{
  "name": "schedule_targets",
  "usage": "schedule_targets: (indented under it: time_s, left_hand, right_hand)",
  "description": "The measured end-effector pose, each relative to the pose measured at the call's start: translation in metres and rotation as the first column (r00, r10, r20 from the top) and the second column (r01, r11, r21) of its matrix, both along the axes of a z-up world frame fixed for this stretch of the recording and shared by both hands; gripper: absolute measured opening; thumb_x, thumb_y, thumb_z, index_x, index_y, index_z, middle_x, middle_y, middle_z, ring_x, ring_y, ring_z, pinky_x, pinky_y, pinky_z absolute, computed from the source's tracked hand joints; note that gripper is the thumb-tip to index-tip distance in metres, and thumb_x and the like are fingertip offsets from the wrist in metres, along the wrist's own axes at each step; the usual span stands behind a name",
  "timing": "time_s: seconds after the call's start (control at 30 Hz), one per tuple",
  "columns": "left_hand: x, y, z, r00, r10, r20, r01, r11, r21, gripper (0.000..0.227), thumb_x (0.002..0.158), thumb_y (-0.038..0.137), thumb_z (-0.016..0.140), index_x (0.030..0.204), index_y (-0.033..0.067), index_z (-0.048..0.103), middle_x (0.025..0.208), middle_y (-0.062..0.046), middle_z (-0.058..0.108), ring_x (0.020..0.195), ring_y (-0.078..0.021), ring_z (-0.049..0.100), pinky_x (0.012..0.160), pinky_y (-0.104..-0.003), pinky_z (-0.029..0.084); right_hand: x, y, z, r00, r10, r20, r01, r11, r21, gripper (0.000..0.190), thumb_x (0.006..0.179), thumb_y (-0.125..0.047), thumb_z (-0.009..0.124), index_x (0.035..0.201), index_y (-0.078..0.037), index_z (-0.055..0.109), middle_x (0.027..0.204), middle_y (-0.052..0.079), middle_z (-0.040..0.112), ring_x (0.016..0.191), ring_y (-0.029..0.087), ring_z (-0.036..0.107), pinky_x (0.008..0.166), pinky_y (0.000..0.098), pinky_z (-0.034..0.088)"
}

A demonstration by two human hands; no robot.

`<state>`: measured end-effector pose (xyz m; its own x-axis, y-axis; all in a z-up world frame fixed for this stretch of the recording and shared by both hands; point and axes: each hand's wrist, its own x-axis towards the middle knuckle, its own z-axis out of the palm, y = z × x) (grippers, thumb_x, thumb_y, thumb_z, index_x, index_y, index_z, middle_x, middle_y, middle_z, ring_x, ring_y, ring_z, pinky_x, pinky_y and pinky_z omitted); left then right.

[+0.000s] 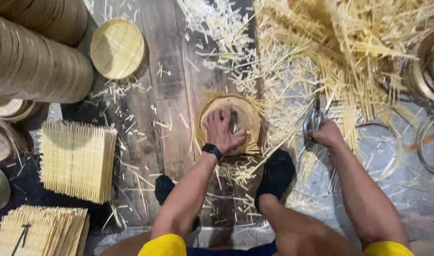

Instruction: The person weaves bamboo strips into a basket base, using shears to trim excess material and fitting a wooden form to shape the object.

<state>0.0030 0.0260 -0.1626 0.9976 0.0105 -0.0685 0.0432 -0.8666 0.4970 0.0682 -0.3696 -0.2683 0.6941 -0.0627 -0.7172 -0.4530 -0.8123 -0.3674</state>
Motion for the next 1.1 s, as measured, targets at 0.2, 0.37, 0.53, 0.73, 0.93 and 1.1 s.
schedule_targets:
  time_s: [0.2, 0.37, 0.53, 0.73, 0.93, 1.1]
  left_hand:
    - [-0.016, -0.003, 0.01, 0.997, 0.039, -0.068, -0.038, 0.999, 0.019, 0.134, 0.051, 0.061, 0.094, 0.158, 0.026, 0.021, 0.151, -0.038, 0.022, 0.138, -0.0568, 0.025, 0.109, -0.068, 0.023]
    - [-0.026, -0.014, -0.002, 0.978, 0.171, -0.118, -0.166, 0.985, 0.047, 0.128, 0.066, 0.056, 0.087, 0.164, 0.0245, 0.013, 0.153, -0.044, 0.02, 0.141, -0.0598, 0.029, 0.112, -0.066, 0.031]
    - [-0.027, -0.013, -0.016, 0.979, 0.174, -0.107, -0.163, 0.981, 0.106, 0.113, 0.077, 0.05, 0.079, 0.165, 0.0241, 0.014, 0.153, -0.042, 0.023, 0.14, -0.0575, 0.031, 0.114, -0.063, 0.033]
    - [-0.03, 0.0, -0.025, 0.994, 0.038, -0.104, -0.014, 0.974, 0.226, 0.114, 0.064, 0.063, 0.076, 0.159, 0.0236, 0.027, 0.169, -0.028, 0.025, 0.154, -0.0406, 0.03, 0.115, -0.068, 0.021]
    - [-0.004, -0.045, 0.0, 0.802, 0.538, -0.259, -0.553, 0.833, 0.017, 0.119, 0.067, 0.076, 0.072, 0.158, 0.0117, 0.03, 0.155, -0.02, 0.042, 0.142, -0.0425, 0.034, 0.114, -0.069, 0.014]
    - [0.002, -0.046, 0.009, 0.795, 0.532, -0.292, -0.544, 0.838, 0.047, 0.117, 0.066, 0.075, 0.072, 0.155, 0.0089, 0.034, 0.15, -0.019, 0.046, 0.139, -0.0412, 0.039, 0.113, -0.068, 0.015]
  right_hand:
    - [-0.064, 0.074, 0.113, 0.958, -0.258, -0.127, 0.275, 0.952, 0.136, 0.038, 0.089, -0.031, 0.083, 0.089, 0.003, 0.066, 0.066, 0.01, 0.064, 0.054, 0.021, 0.059, 0.048, 0.0371, 0.048]
    - [-0.082, 0.148, 0.164, 0.869, -0.294, 0.397, 0.034, 0.837, 0.546, 0.027, 0.091, -0.032, 0.074, 0.094, -0.006, 0.068, 0.064, 0.004, 0.065, 0.048, 0.009, 0.061, 0.041, 0.0249, 0.049]
    - [-0.043, 0.175, 0.157, 0.935, -0.184, -0.304, 0.303, 0.858, 0.415, 0.034, 0.087, -0.034, 0.079, 0.085, -0.001, 0.073, 0.062, 0.009, 0.069, 0.044, 0.014, 0.056, 0.04, 0.0287, 0.044]
    - [-0.044, 0.131, 0.144, 0.971, 0.161, 0.179, -0.183, 0.977, 0.112, 0.056, 0.088, -0.056, 0.074, 0.088, 0.0, 0.069, 0.074, 0.014, 0.063, 0.068, 0.028, 0.058, 0.065, 0.0485, 0.05]
    - [-0.038, 0.112, 0.113, 0.55, 0.612, 0.569, -0.456, 0.79, -0.409, 0.064, 0.081, -0.058, 0.067, 0.104, 0.002, 0.068, 0.09, 0.021, 0.066, 0.083, 0.037, 0.065, 0.075, 0.0477, 0.054]
    - [-0.016, 0.134, 0.109, 0.795, 0.599, 0.092, -0.523, 0.754, -0.397, 0.06, 0.098, -0.054, 0.056, 0.118, 0.002, 0.065, 0.107, 0.022, 0.066, 0.098, 0.032, 0.066, 0.084, 0.0455, 0.058]
